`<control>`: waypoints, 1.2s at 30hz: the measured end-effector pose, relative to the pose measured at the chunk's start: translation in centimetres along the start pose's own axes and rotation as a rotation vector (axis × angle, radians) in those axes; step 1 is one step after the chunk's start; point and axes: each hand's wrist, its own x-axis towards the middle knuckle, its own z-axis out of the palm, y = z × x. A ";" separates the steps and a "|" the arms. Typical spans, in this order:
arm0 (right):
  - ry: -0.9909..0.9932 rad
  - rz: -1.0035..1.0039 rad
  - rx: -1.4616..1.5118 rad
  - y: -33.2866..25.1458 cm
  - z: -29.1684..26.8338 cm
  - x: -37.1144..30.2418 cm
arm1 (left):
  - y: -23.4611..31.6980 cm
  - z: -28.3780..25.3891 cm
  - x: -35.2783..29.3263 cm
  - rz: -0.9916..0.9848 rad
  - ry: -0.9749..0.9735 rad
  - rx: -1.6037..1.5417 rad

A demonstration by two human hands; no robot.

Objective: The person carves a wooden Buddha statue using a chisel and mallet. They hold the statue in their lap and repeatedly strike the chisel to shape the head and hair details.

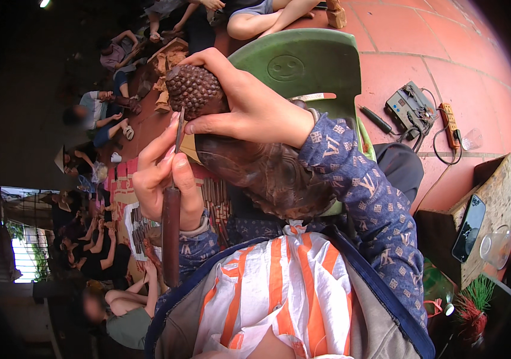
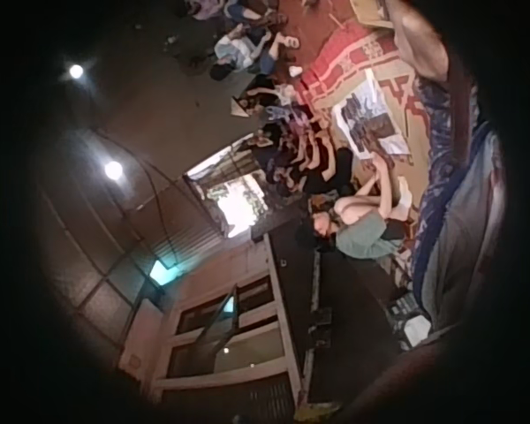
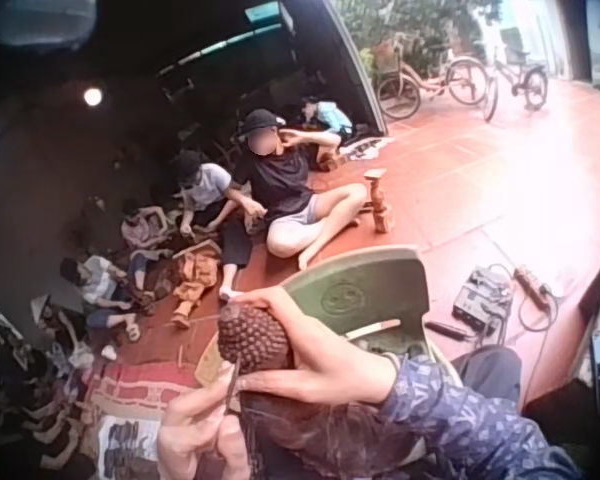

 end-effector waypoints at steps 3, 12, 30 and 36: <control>0.012 0.001 0.018 0.2 0.1 -0.1 | 0.1 0.0 0.1 0.023 -0.001 0.030; 0.042 0.000 0.028 0.2 0.5 0.1 | -1.7 -2.2 1.1 0.123 -0.099 -0.065; 0.027 0.027 0.043 0.0 0.6 0.0 | 0.7 -1.4 0.7 -0.011 -0.077 0.051; 0.026 0.010 0.081 0.1 0.8 0.0 | 0.0 -1.2 0.7 0.058 0.011 -0.012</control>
